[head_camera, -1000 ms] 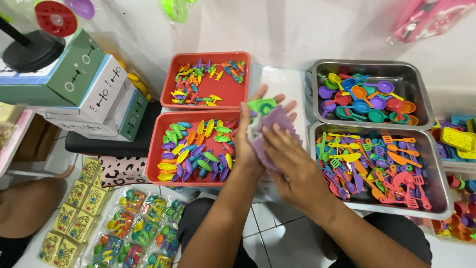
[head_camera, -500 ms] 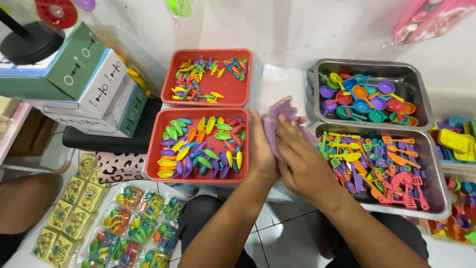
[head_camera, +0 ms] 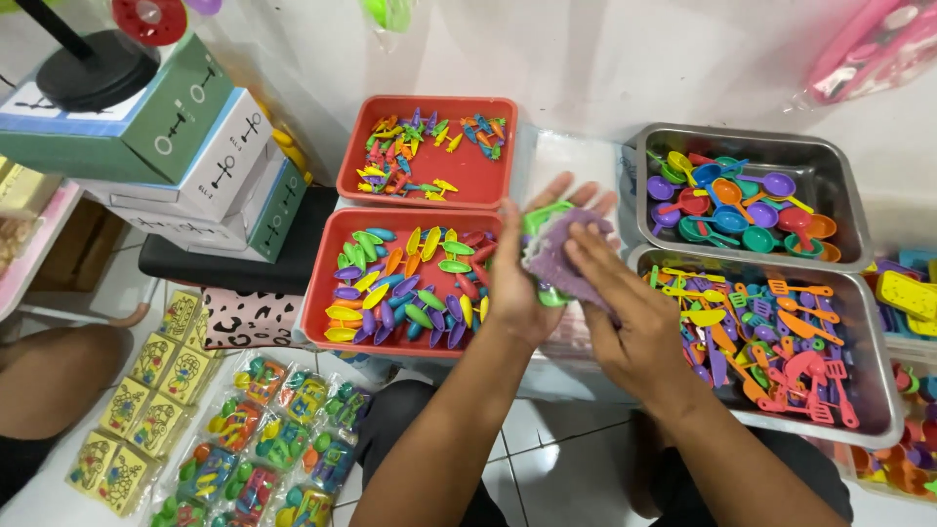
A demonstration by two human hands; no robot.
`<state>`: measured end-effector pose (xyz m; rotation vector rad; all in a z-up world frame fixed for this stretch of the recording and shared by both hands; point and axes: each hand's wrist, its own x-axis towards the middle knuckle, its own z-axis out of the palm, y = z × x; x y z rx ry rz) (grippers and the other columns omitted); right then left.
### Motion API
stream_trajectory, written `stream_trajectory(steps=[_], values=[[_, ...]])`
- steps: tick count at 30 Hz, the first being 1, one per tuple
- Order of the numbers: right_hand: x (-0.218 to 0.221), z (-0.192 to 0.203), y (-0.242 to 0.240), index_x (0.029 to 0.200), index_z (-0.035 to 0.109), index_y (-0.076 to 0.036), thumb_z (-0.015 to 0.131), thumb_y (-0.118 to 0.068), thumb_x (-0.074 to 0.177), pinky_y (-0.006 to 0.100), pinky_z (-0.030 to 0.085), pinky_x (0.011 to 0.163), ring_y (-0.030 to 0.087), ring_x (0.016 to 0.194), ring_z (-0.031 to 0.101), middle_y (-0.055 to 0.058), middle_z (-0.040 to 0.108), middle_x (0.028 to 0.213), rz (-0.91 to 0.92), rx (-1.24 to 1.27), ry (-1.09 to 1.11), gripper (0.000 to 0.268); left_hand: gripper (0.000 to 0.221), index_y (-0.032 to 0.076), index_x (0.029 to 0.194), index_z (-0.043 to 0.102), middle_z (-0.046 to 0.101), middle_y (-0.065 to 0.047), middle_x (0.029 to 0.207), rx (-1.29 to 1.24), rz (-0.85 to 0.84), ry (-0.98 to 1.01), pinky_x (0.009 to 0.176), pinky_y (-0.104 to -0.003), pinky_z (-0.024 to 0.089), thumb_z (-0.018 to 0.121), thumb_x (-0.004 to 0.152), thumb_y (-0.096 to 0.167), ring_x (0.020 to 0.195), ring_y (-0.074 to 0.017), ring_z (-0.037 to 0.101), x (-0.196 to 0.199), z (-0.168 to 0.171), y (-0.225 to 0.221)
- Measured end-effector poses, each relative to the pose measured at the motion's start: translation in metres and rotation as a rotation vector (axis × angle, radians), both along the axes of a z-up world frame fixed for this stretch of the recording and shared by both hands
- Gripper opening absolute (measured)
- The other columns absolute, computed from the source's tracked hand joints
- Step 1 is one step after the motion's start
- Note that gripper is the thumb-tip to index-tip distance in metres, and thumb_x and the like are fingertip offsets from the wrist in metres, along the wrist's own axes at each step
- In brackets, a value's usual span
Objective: Cleaning small plastic toy utensils and boats with a cloth and packing them into individual plastic bags.
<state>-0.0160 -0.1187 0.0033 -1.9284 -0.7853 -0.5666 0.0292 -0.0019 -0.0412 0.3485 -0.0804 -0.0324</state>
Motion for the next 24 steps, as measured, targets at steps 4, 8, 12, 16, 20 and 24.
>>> stream_trajectory(steps=[4,8,12,16,20,24], values=[[0.003,0.004,-0.007,0.135,0.064,0.001,0.056,0.002,0.097,0.052,0.048,0.110,0.042,0.135,0.055,0.024,0.061,0.145,-0.036,0.010,-0.011,0.039,0.077,0.002,0.154,0.045,0.048,-0.026,0.154,0.148,-0.060,0.006,0.113,-0.058,0.042,0.032,0.109,0.063,0.140,-0.0385,0.049,-0.011,0.012,-0.009],[0.004,0.011,-0.012,0.137,0.061,0.004,0.055,0.000,0.101,0.053,0.046,0.112,0.045,0.136,0.054,0.026,0.058,0.147,-0.032,-0.019,-0.039,0.037,0.054,0.001,0.121,0.072,0.074,-0.018,0.109,0.332,-0.002,0.175,0.094,-0.048,0.060,0.053,0.109,0.049,0.099,-0.0282,0.074,-0.012,0.006,-0.011],[0.006,-0.001,-0.013,0.139,0.062,0.002,0.060,0.003,0.096,0.051,0.042,0.115,0.044,0.138,0.051,0.025,0.056,0.149,0.000,-0.092,-0.046,0.043,0.070,0.002,0.151,0.050,0.059,-0.030,0.139,0.251,0.021,0.057,0.110,-0.058,0.046,0.045,0.107,0.056,0.129,-0.0410,0.057,-0.012,0.021,-0.006],[-0.002,-0.002,-0.001,0.136,0.065,0.000,0.062,0.001,0.094,0.051,0.045,0.113,0.043,0.135,0.055,0.023,0.060,0.146,0.012,-0.096,-0.022,0.042,0.074,0.003,0.155,0.043,0.049,-0.033,0.148,0.130,0.074,0.033,0.116,-0.064,0.036,0.038,0.107,0.060,0.138,-0.0467,0.048,0.005,-0.001,0.011],[-0.002,-0.008,0.006,0.131,0.070,-0.006,0.070,-0.009,0.092,0.045,0.048,0.112,0.036,0.131,0.062,0.016,0.065,0.142,-0.026,-0.214,-0.182,0.039,0.066,0.006,0.151,0.045,0.063,-0.021,0.128,-0.131,0.110,0.004,0.111,-0.057,0.045,0.042,0.110,0.057,0.129,-0.0400,0.058,0.014,-0.013,0.024],[0.002,-0.007,0.008,0.125,0.074,-0.008,0.073,-0.016,0.092,0.042,0.054,0.106,0.034,0.123,0.068,0.012,0.070,0.136,-0.039,-0.248,-0.333,0.034,0.059,0.011,0.150,0.047,0.069,-0.008,0.106,-0.089,0.125,0.129,0.096,-0.044,0.060,0.049,0.108,0.051,0.106,-0.0275,0.072,0.006,-0.009,0.019]])
